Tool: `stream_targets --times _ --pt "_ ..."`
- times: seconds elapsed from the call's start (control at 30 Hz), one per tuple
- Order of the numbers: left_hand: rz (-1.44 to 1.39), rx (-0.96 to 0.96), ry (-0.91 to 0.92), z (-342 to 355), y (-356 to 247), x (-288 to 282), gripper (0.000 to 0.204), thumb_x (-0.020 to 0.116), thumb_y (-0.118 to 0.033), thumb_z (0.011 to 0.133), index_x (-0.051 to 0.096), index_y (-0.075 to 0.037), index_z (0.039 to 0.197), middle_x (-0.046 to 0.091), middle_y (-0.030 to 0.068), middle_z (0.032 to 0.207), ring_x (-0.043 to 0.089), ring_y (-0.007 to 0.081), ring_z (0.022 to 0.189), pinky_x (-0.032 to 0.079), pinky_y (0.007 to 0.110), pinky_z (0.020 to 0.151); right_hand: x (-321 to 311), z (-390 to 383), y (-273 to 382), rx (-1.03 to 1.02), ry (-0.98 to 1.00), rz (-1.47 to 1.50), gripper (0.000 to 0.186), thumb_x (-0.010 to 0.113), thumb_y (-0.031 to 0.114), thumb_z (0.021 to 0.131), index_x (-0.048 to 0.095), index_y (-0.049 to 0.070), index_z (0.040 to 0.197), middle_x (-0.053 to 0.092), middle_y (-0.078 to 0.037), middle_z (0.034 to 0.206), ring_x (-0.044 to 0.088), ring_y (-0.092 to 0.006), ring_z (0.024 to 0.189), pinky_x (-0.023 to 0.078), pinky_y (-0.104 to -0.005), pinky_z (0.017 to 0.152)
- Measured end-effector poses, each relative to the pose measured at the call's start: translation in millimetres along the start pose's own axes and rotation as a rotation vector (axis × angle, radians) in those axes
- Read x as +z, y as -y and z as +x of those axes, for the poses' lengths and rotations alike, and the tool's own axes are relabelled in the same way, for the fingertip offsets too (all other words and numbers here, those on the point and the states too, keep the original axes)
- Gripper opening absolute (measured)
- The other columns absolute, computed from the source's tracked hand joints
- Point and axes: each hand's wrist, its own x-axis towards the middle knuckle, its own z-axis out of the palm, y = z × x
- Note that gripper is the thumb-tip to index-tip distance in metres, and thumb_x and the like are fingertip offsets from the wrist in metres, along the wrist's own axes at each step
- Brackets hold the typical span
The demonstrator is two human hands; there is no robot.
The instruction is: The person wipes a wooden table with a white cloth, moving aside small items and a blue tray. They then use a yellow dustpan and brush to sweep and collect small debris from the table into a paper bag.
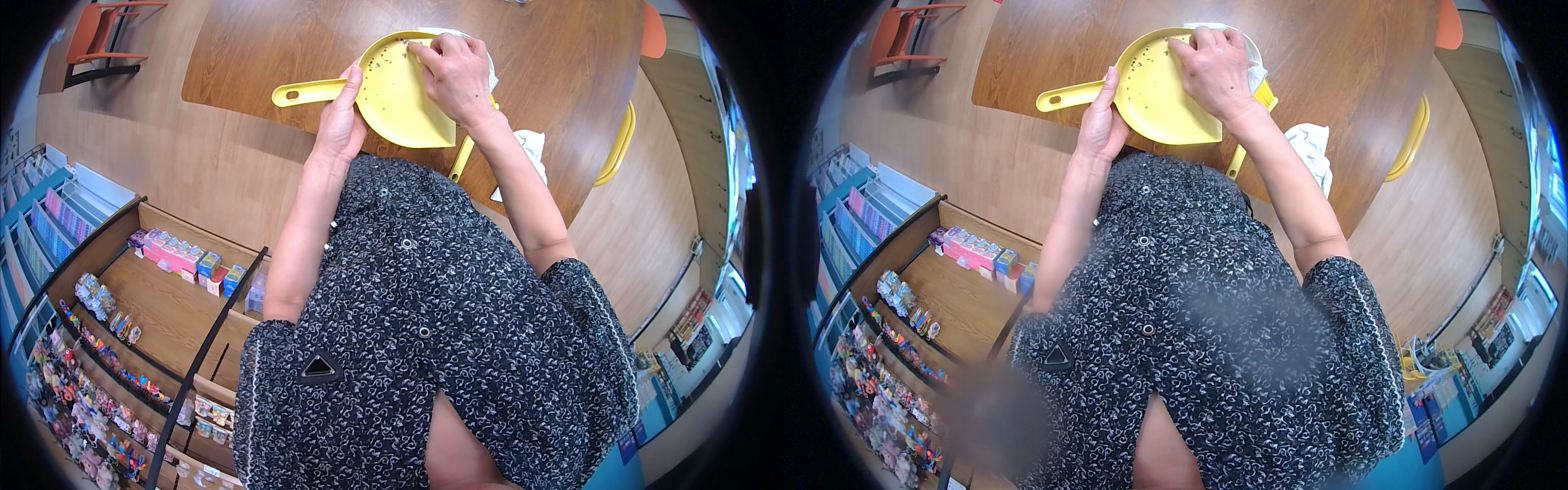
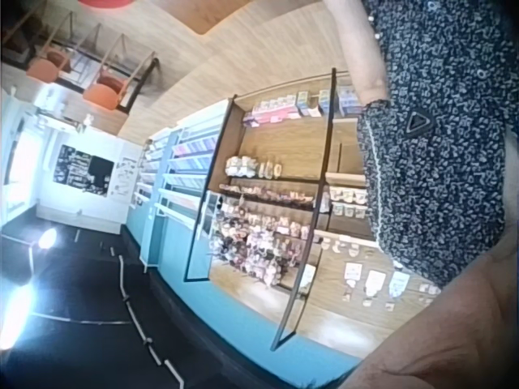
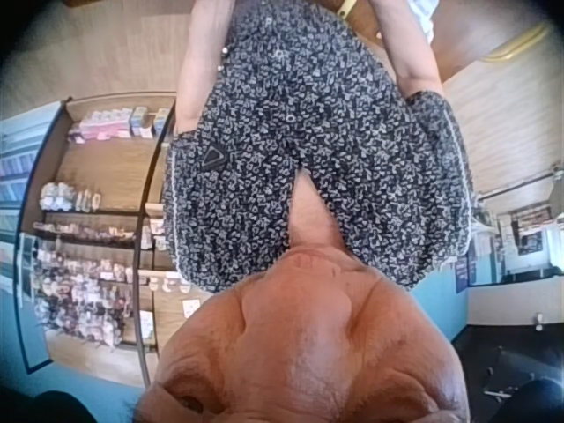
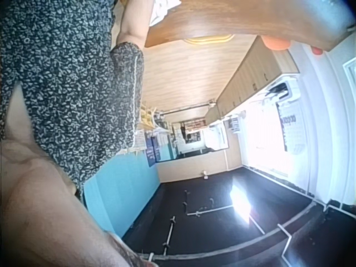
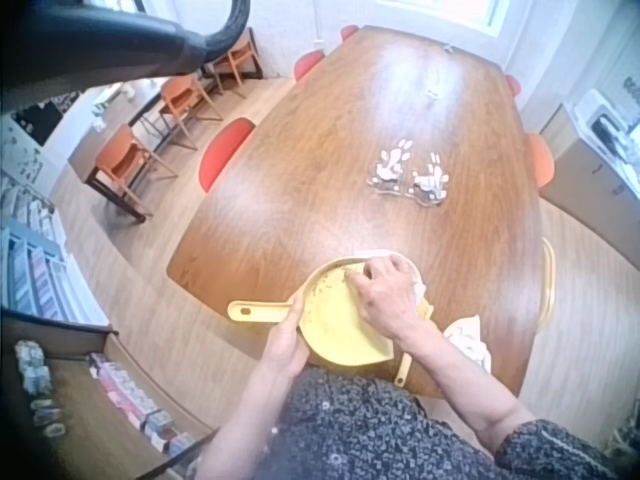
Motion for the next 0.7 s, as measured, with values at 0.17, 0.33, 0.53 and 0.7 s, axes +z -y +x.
stream_targets --times 0.17,0.33,0.53,0.7 --pt "0.006 -0.007 -0.003 0.1 -1.4 3.6 0.041 0.058 -0.032 0.099 0.055 -0.002 0.126 0.061 0.0092 0.124 0.057 0.0176 0.117 0.046 0.036 0.105 6.7 8.0 13.5 -0.092 0.044 0.048 0.032 0.069 0.013 0.075 0.072 0.022 0.106 0.056 0.001 0.080 0.059 -0.0154 0.080 0.040 -0.0371 0.084" --pt "0.002 -0.008 -0.002 -1.9 -2.0 3.2 0.040 0.057 -0.031 0.099 0.054 -0.002 0.126 0.060 0.0091 0.125 0.057 0.0176 0.117 0.046 0.036 0.105 7.0 6.9 14.5 -0.100 0.044 0.040 0.027 0.066 0.013 0.075 0.072 0.019 0.100 0.058 -0.002 0.081 0.060 -0.0172 0.082 0.039 -0.0380 0.086" --pt "0.004 -0.002 0.000 -0.4 -0.9 2.1 0.039 0.057 -0.031 0.099 0.055 -0.003 0.126 0.061 0.0092 0.125 0.057 0.0175 0.117 0.047 0.036 0.104 7.7 5.8 10.3 -0.047 -0.002 0.002 0.028 0.067 0.012 0.075 0.072 0.020 0.101 0.057 0.001 0.079 0.060 -0.0162 0.080 0.041 -0.0375 0.083" --pt "0.070 -0.010 0.003 -2.7 -2.5 4.4 0.046 0.051 -0.032 0.102 0.048 -0.005 0.138 0.055 0.0083 0.134 0.052 0.0175 0.124 0.042 0.034 0.108 9.6 10.5 15.6 -0.057 -0.007 -0.055 0.021 0.065 0.011 0.076 0.073 0.018 0.094 0.058 0.001 0.079 0.061 -0.0165 0.078 0.042 -0.0379 0.082"
